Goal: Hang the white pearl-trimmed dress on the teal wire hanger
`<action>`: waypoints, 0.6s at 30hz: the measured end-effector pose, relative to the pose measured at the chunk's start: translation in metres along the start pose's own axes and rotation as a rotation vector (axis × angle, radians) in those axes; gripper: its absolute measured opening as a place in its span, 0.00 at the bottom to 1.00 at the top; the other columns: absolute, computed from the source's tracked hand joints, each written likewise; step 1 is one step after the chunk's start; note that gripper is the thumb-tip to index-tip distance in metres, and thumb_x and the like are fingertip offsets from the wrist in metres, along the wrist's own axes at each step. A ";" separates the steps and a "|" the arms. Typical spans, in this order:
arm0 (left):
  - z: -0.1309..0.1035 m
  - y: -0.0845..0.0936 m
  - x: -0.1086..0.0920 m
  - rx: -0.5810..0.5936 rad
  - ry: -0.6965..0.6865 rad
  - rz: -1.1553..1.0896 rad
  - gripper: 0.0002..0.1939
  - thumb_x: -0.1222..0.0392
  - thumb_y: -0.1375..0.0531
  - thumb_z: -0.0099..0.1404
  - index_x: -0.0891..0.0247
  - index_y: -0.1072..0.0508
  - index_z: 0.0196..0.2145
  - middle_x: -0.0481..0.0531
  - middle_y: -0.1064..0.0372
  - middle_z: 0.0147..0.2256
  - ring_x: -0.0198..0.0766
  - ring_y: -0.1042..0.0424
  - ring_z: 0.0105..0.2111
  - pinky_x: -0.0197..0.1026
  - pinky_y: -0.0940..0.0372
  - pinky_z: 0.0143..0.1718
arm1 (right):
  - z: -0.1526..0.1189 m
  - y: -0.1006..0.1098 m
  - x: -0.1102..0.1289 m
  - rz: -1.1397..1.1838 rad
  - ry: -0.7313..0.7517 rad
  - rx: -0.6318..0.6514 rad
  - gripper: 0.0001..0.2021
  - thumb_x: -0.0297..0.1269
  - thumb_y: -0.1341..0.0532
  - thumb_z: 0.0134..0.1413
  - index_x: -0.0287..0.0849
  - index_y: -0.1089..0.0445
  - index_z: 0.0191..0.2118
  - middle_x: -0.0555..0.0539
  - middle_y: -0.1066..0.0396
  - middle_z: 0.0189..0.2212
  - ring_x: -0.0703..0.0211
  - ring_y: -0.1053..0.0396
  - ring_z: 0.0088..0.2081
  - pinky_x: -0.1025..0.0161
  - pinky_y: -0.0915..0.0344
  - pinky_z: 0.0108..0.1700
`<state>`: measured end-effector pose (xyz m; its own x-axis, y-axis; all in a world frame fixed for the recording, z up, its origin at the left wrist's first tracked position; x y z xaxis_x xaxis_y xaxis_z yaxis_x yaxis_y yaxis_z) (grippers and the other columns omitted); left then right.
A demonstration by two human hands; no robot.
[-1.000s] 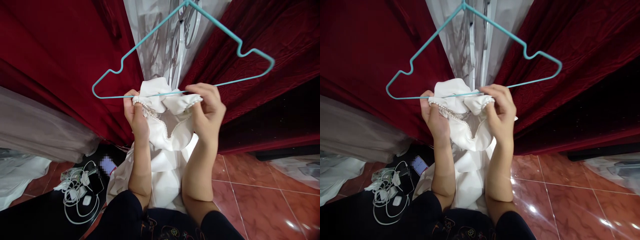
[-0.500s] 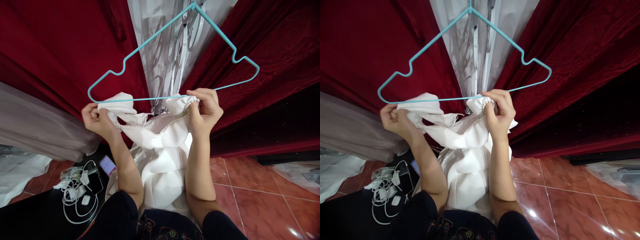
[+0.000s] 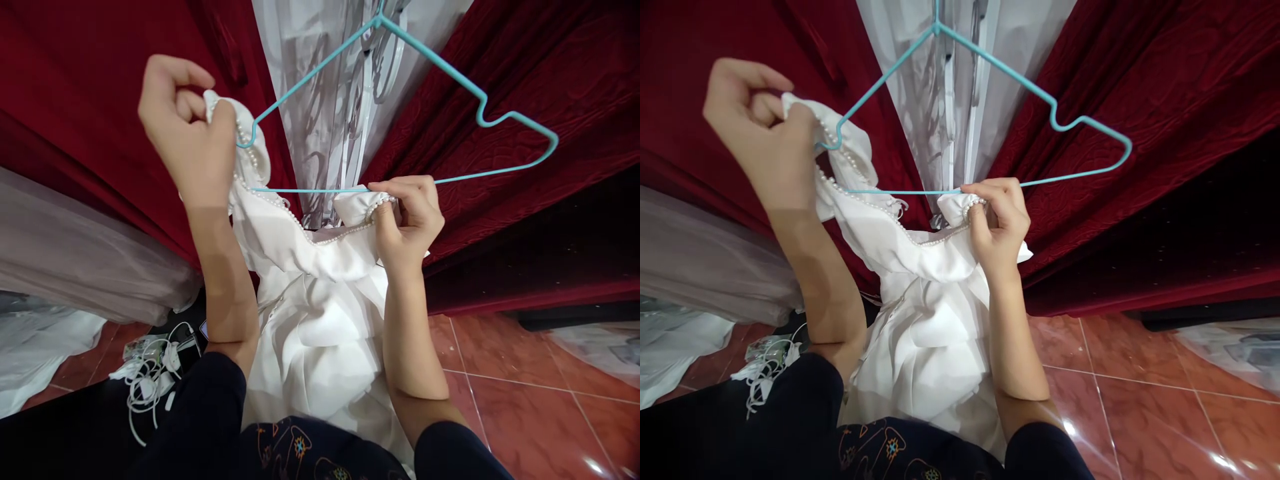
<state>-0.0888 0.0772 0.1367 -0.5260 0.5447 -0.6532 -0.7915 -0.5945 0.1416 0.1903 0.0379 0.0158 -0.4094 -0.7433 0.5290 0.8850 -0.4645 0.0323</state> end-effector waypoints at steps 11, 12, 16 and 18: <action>-0.105 -0.034 0.000 0.451 0.410 -0.514 0.21 0.52 0.45 0.77 0.66 0.21 0.33 0.55 0.24 0.30 0.37 0.25 0.26 0.39 0.32 0.28 | 0.002 0.002 -0.005 0.007 -0.061 0.003 0.08 0.32 0.40 0.66 0.46 0.21 0.42 0.44 0.29 0.38 0.55 0.31 0.45 0.51 0.31 0.49; -0.121 -0.045 0.009 0.558 0.542 -0.533 0.22 0.48 0.45 0.77 0.67 0.20 0.35 0.57 0.22 0.31 0.38 0.23 0.27 0.39 0.30 0.29 | 0.002 0.002 -0.006 0.009 -0.060 0.000 0.09 0.32 0.40 0.66 0.46 0.21 0.42 0.44 0.29 0.39 0.55 0.31 0.45 0.51 0.31 0.50; -0.142 -0.074 0.029 0.292 0.762 -0.797 0.14 0.52 0.45 0.79 0.61 0.28 0.55 0.58 0.22 0.51 0.41 0.20 0.52 0.42 0.27 0.54 | 0.002 0.003 -0.005 -0.025 -0.057 -0.001 0.09 0.32 0.41 0.65 0.46 0.22 0.43 0.45 0.28 0.39 0.55 0.30 0.46 0.49 0.29 0.52; -0.141 -0.084 0.027 0.117 0.760 -0.991 0.12 0.57 0.51 0.82 0.60 0.31 0.52 0.57 0.24 0.53 0.39 0.23 0.56 0.43 0.31 0.61 | 0.001 0.004 -0.002 -0.032 -0.048 0.011 0.11 0.32 0.41 0.64 0.47 0.22 0.44 0.45 0.26 0.41 0.55 0.29 0.48 0.48 0.28 0.55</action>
<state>0.0069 0.0583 0.0022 0.5918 0.2259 -0.7738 -0.7866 -0.0478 -0.6156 0.1945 0.0378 0.0154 -0.4268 -0.7038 0.5679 0.8739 -0.4825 0.0589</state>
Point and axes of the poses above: each hand's wrist, its own z-axis towards the middle knuckle, its own y-axis out of the back of the hand, x = y × z, the point moved 6 cm from there along z, towards the middle knuckle
